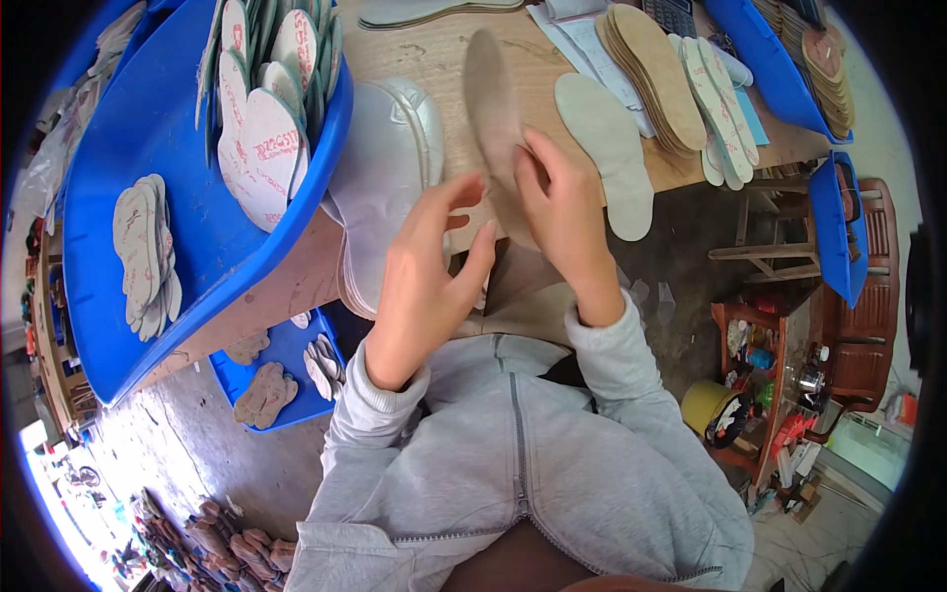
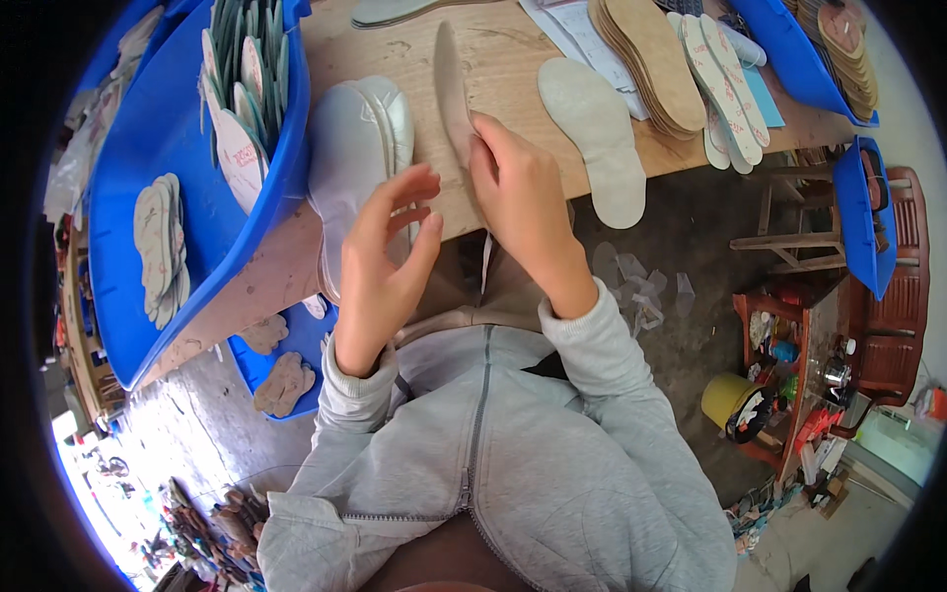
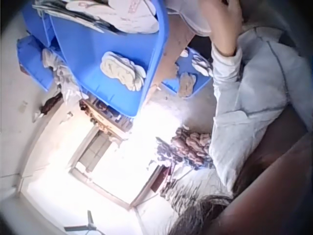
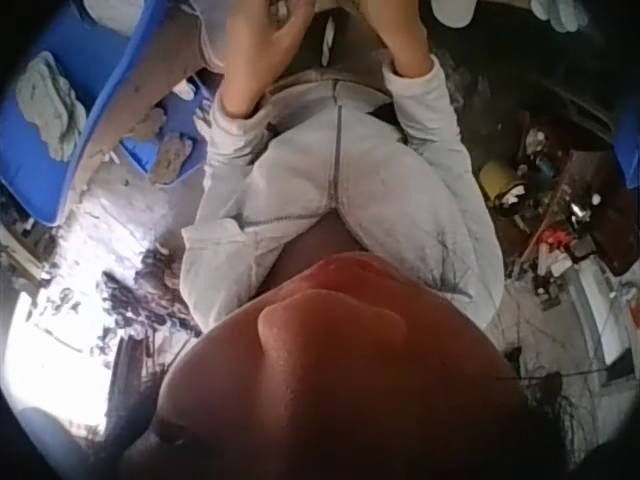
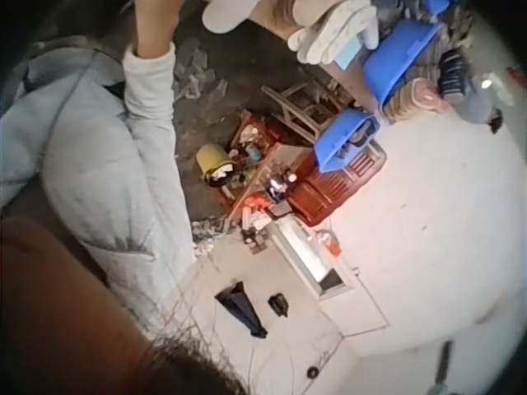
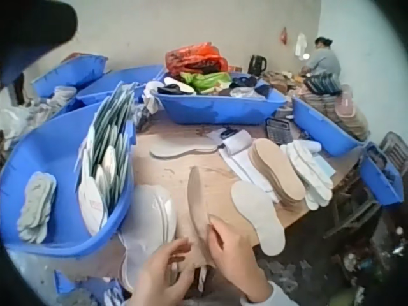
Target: The person unbinds a bundle of shoe soles, sorts through different insole layers on the table, and peels protective plastic film from shoe pads by hand.
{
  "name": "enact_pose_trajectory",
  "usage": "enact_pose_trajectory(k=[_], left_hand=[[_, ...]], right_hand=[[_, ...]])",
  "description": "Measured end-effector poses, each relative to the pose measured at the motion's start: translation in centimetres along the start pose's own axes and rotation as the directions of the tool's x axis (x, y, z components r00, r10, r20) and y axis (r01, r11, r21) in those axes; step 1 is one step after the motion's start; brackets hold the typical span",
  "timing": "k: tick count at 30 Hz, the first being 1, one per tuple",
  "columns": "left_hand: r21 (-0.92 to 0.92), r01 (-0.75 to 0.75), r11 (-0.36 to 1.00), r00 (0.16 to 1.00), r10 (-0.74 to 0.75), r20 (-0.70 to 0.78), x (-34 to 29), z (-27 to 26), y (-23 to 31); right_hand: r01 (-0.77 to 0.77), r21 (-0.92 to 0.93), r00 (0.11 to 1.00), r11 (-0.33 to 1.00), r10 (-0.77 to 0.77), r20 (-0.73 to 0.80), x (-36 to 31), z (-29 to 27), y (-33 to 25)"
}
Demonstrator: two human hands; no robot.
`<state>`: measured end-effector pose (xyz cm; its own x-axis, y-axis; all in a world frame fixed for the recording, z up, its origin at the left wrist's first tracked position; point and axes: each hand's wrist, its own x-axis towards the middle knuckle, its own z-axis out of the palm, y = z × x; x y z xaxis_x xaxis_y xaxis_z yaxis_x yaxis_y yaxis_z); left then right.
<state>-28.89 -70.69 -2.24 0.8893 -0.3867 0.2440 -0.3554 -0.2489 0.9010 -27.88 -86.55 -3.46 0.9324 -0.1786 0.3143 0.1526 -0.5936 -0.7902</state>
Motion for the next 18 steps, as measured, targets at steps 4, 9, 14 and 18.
enact_pose_trajectory(k=[4, 9, 14, 18], left_hand=[[-0.288, 0.113, 0.951, 0.985, -0.146, -0.093, 0.3, 1.2, -0.4], [-0.436, 0.144, 0.888, 0.977, -0.198, -0.080, 0.3, 2.0, -0.7], [-0.388, 0.193, 0.901, 0.977, -0.214, -0.012, -0.3, 3.6, -0.2], [-0.158, 0.059, 0.986, 0.997, -0.065, -0.035, -0.5, 5.6, 0.5]], right_hand=[[0.247, -0.045, 0.966, 0.968, -0.250, -0.067, -2.1, -0.3, -1.3], [0.283, 0.123, 0.956, 0.951, -0.291, 0.050, -3.5, -1.1, -2.1], [0.113, 0.258, 0.993, 0.960, -0.115, -0.008, -3.6, -2.4, -1.0], [0.087, 0.316, 0.994, 0.945, -0.060, -0.096, -4.1, -2.0, -0.7]])
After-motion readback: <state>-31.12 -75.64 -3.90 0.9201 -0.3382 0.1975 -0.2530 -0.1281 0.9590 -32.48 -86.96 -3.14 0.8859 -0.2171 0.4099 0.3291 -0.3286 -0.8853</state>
